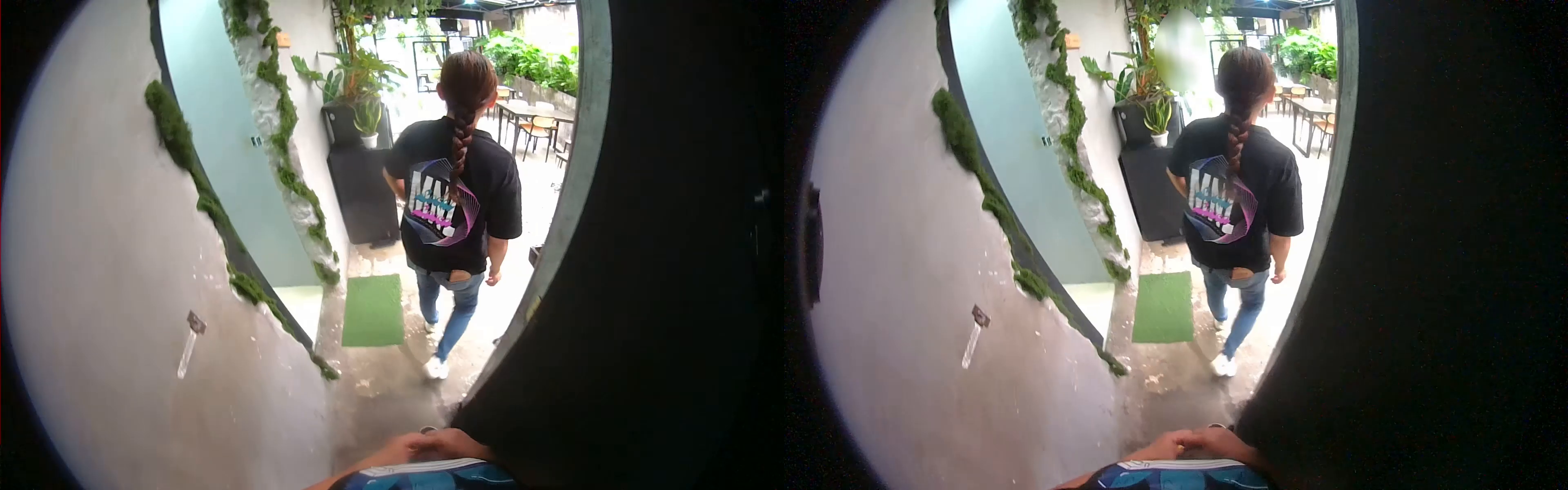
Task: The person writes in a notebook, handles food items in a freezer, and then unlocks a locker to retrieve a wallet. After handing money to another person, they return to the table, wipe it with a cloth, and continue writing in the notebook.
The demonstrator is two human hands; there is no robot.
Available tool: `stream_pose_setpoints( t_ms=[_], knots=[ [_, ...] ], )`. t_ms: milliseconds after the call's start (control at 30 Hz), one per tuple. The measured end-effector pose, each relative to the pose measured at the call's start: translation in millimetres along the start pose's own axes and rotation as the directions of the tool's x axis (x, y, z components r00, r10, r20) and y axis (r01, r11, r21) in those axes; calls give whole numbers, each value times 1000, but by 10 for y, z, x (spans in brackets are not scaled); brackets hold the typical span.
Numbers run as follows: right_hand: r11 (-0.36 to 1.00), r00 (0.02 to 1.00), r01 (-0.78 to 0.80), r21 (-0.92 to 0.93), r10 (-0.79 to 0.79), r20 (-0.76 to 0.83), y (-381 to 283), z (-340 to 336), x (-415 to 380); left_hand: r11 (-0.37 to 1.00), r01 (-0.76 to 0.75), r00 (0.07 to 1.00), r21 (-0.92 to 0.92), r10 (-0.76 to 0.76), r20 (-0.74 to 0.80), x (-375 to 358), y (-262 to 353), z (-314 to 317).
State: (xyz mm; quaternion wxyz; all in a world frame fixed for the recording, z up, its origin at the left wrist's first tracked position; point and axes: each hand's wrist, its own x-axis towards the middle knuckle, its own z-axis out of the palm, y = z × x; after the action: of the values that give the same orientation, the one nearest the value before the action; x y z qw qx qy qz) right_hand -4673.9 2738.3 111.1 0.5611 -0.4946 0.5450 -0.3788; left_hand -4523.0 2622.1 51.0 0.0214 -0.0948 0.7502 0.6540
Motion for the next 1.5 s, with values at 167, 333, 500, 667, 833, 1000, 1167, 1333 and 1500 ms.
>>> stream_pose_setpoints(
  t_ms=[167, 333, 500, 667, 833, 1000, 1167, 1333, 1500],
  knots=[
    [950, 974, 224, -215, -223, 32, 212, -415, 507, 952, 182, 982, -246, -190, -8, 338, -32, -357],
    [983, 983, 80, -164, -105, -150, 222, -1114, 710, 985, 108, 993, -134, -102, 53, 1173, -605, -909],
    [963, 878, 17, -267, -143, -457, 160, -1622, 795, 989, 73, 963, 126, -102, 248, 2047, -27, -1307],
    [984, 630, -133, -122, -12, -777, 109, -1786, 817, 994, 108, 882, 0, -96, 461, 2810, 114, -1231],
    [978, 456, -164, 132, 194, -869, 255, -2111, 923, 994, 93, 663, 49, -98, 742, 3599, 305, -1306],
    [942, 306, -265, 204, 283, -909, 120, -2648, 1241, 988, 93, 556, 124, -155, 817, 4325, 373, -1630],
    [921, 306, -265, 286, 362, -880, 27, -3499, 1891, 977, 10, 541, 211, -183, 821, 5242, 401, -2379],
    [957, 288, -206, 203, 257, -923, 53, -4341, 2585, 979, -19, 651, 201, -141, 746, 6047, 259, -3011],
    [980, 341, -182, 80, 139, -930, 44, -4944, 2952, 945, -61, 740, 320, -172, 650, 6568, 151, -3423]
  ],
)
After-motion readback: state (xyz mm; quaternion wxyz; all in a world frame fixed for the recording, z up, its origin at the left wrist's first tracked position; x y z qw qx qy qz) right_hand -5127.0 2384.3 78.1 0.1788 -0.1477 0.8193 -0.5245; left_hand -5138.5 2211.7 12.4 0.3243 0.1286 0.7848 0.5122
